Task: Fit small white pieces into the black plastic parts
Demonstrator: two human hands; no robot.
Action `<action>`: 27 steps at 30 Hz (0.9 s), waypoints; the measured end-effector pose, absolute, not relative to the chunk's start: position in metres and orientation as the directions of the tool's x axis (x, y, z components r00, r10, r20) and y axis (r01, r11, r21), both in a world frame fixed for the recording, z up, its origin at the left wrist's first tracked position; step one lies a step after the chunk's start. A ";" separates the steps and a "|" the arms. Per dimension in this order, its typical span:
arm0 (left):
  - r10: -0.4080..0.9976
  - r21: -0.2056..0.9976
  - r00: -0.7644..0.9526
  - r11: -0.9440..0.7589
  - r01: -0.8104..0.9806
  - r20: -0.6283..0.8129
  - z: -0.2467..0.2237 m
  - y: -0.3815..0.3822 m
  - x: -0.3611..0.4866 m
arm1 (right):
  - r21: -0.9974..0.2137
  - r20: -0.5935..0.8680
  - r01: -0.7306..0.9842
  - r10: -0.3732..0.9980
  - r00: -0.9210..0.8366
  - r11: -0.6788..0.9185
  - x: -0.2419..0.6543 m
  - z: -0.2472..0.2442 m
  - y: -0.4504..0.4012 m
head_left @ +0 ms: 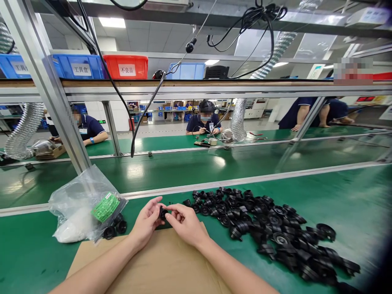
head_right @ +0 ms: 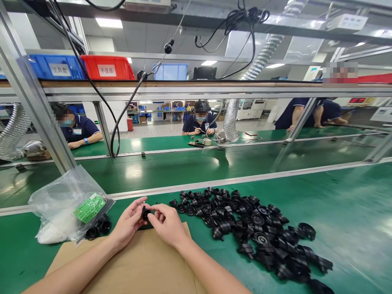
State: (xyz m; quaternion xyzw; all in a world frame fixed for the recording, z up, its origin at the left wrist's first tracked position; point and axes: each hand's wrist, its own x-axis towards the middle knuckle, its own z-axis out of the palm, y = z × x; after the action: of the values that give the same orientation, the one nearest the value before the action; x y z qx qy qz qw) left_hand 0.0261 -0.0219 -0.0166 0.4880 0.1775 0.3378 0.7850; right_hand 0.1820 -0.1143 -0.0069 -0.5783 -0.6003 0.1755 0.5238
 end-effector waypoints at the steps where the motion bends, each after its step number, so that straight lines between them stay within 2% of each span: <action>1: 0.706 0.886 0.706 0.291 -0.361 0.055 -0.016 -0.022 0.026 | -0.847 0.388 0.460 0.901 0.193 0.266 0.182 -0.008 -0.113; 4: 0.715 0.898 0.697 0.273 -0.344 0.051 -0.017 -0.023 0.027 | -0.925 0.290 0.298 0.946 0.148 0.237 0.181 -0.012 -0.110; 7: 0.756 0.950 0.652 0.153 -0.270 0.064 -0.019 -0.022 0.028 | -0.950 0.248 0.250 0.938 0.241 0.187 0.184 -0.015 -0.106; 12: 0.738 0.980 0.645 -0.157 -0.120 0.197 -0.023 -0.023 0.025 | -0.946 0.234 0.297 0.912 0.336 0.133 0.186 -0.017 -0.106; 18: 0.690 0.863 0.611 -0.504 0.021 0.388 -0.016 -0.028 0.019 | -0.856 0.334 0.492 0.895 0.295 0.158 0.181 -0.014 -0.112; 27: 0.672 0.842 0.621 -0.539 0.035 0.404 -0.014 -0.025 0.020 | -0.746 0.432 0.634 0.872 0.229 0.203 0.183 -0.013 -0.114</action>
State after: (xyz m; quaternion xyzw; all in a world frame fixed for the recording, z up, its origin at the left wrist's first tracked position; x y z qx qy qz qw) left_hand 0.0196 -0.0251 -0.0138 0.7933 0.2227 0.3741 0.4255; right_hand 0.1829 -0.1138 -0.0127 -0.6190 -0.6084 0.1236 0.4811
